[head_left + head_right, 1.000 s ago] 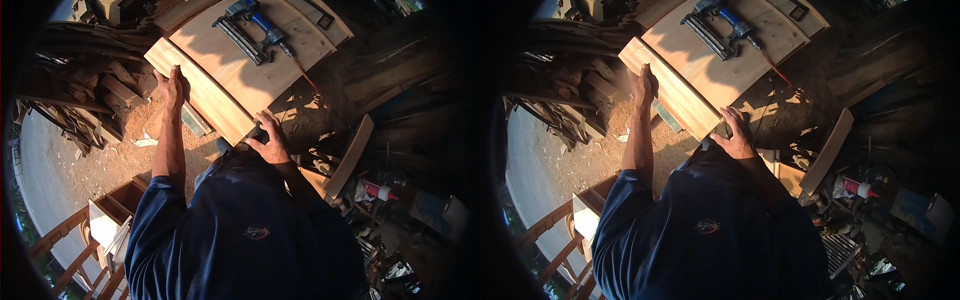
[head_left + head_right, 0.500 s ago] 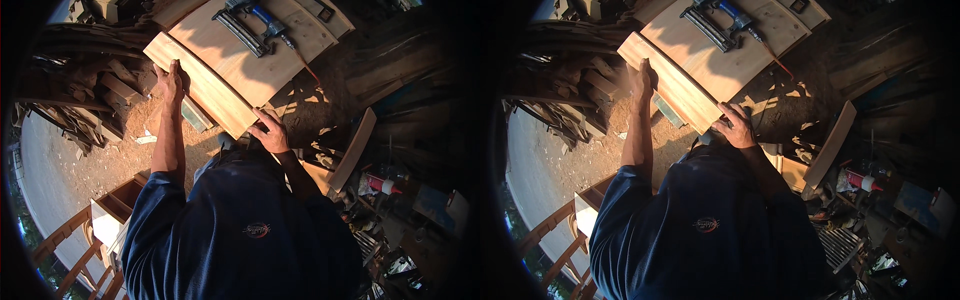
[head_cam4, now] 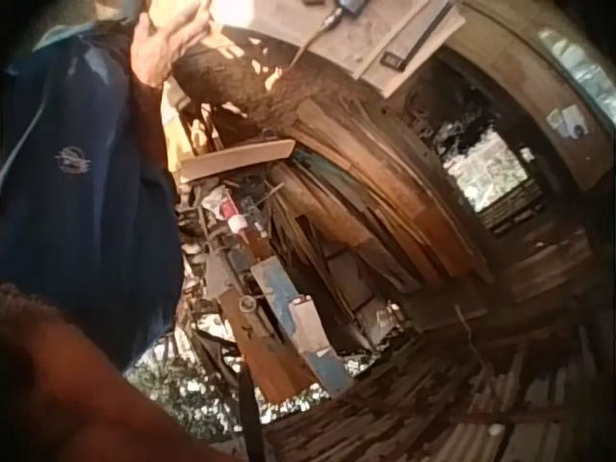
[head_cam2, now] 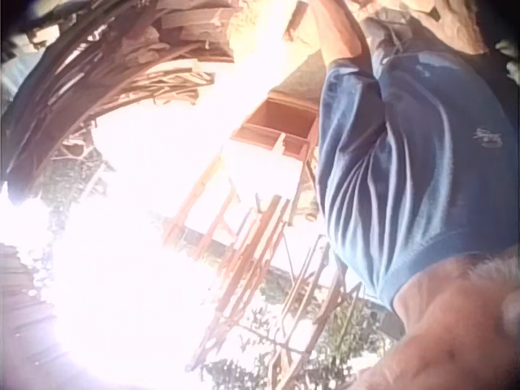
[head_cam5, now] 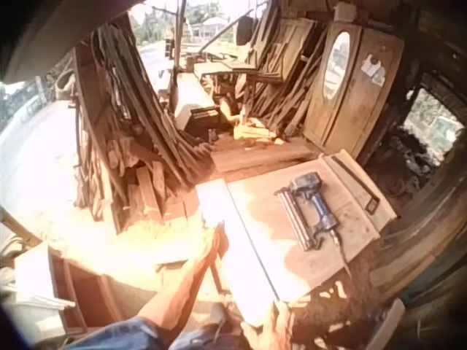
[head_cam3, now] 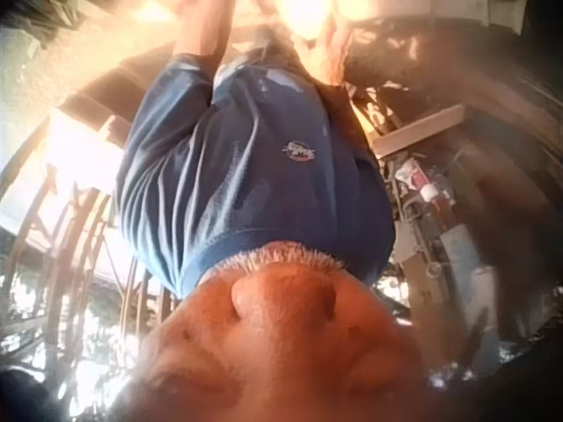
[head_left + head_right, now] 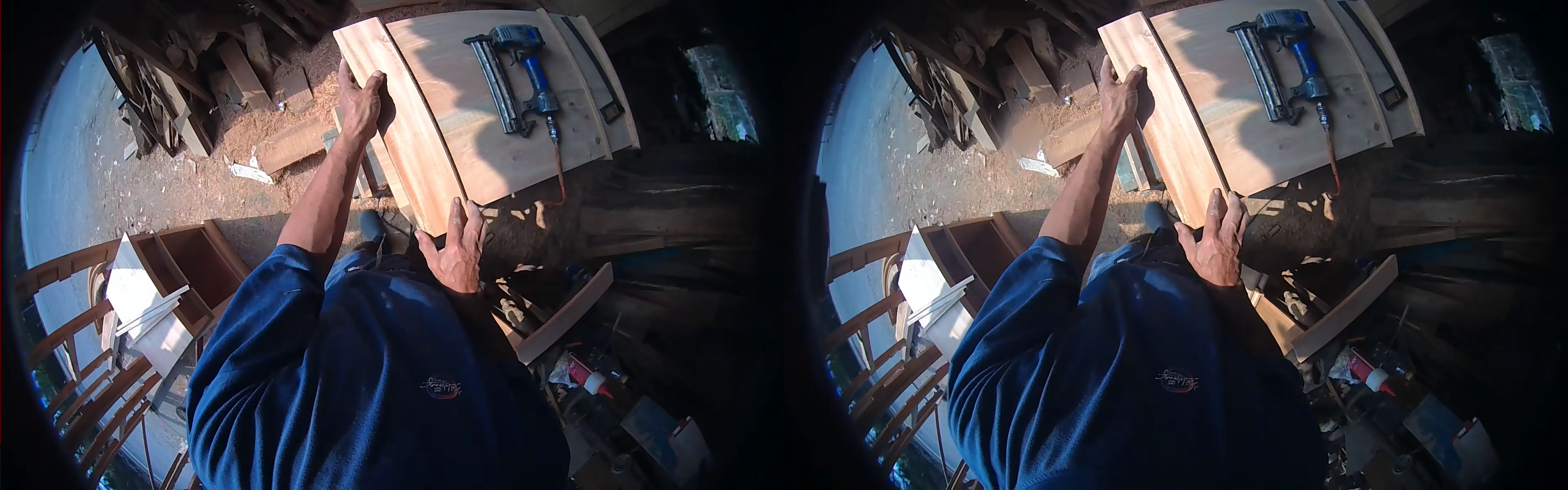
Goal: The person applies glue to a wooden strip and uses a pneumatic nail gun to attach it to a larger wooden panel.
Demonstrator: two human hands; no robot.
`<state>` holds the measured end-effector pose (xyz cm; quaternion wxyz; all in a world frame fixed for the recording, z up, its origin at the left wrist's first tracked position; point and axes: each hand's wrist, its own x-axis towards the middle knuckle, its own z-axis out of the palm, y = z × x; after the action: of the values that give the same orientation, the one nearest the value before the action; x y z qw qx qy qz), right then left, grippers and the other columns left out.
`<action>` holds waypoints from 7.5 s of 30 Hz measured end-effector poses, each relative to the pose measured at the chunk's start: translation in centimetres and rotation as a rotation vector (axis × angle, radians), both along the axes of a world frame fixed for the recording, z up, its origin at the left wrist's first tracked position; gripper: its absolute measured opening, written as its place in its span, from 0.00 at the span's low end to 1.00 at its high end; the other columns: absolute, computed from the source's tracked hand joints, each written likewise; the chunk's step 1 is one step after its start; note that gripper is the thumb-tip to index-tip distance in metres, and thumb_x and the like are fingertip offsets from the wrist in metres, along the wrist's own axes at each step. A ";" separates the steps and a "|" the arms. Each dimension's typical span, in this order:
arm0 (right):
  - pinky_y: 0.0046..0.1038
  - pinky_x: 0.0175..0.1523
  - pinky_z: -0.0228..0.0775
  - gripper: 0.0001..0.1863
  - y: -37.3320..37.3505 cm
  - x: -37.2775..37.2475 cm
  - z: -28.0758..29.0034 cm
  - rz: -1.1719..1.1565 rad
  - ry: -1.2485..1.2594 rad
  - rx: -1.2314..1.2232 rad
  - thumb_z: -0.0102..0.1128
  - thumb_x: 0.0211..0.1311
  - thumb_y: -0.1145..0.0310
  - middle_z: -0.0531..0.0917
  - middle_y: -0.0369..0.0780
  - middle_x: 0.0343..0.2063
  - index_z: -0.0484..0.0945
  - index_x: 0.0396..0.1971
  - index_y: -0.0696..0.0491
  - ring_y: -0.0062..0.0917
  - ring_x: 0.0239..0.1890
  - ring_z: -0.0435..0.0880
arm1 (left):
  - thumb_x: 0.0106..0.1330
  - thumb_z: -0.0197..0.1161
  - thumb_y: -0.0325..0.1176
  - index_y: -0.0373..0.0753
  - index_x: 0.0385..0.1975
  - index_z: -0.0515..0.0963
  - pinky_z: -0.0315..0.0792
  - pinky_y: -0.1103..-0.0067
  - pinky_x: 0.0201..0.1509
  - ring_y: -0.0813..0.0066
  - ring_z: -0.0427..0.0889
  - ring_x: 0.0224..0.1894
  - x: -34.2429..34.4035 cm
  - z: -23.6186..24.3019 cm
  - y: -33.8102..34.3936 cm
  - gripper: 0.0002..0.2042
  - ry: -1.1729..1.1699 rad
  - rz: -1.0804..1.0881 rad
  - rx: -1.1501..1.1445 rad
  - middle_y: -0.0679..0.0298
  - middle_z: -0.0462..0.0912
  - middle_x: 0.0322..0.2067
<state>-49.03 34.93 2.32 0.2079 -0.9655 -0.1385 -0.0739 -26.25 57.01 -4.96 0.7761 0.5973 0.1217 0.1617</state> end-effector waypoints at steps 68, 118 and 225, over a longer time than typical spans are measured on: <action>0.24 0.44 0.74 0.07 -4.1 1.8 -4.0 -0.445 0.427 1.080 0.66 0.59 0.71 0.84 0.38 0.32 0.82 0.33 0.58 0.20 0.37 0.82 | 0.65 0.61 0.24 0.40 0.60 0.66 0.71 0.67 0.60 0.68 0.84 0.45 5.4 -2.8 12.0 0.23 -0.146 -0.469 1.016 0.56 0.81 0.50; 0.26 0.43 0.76 0.26 -1.4 0.1 -4.9 -0.608 0.385 1.194 0.75 0.54 0.60 0.81 0.41 0.33 0.74 0.46 0.58 0.24 0.39 0.83 | 0.60 0.74 0.37 0.33 0.43 0.78 0.70 0.81 0.39 0.79 0.78 0.36 7.3 2.1 8.5 0.18 0.235 -0.262 0.435 0.64 0.83 0.37; 0.44 0.72 0.56 0.47 -5.6 -0.1 -3.3 0.033 0.158 0.435 0.73 0.45 0.73 0.54 0.51 0.71 0.62 0.68 0.49 0.50 0.72 0.55 | 0.69 0.62 0.25 0.34 0.51 0.73 0.73 0.80 0.52 0.76 0.80 0.44 5.2 -2.7 6.9 0.13 -0.015 -0.141 -0.020 0.63 0.81 0.43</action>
<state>-49.16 29.30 -0.96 0.4223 -0.8984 -0.1185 -0.0227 -21.01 63.93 -7.63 0.7925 0.5952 0.0751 0.1096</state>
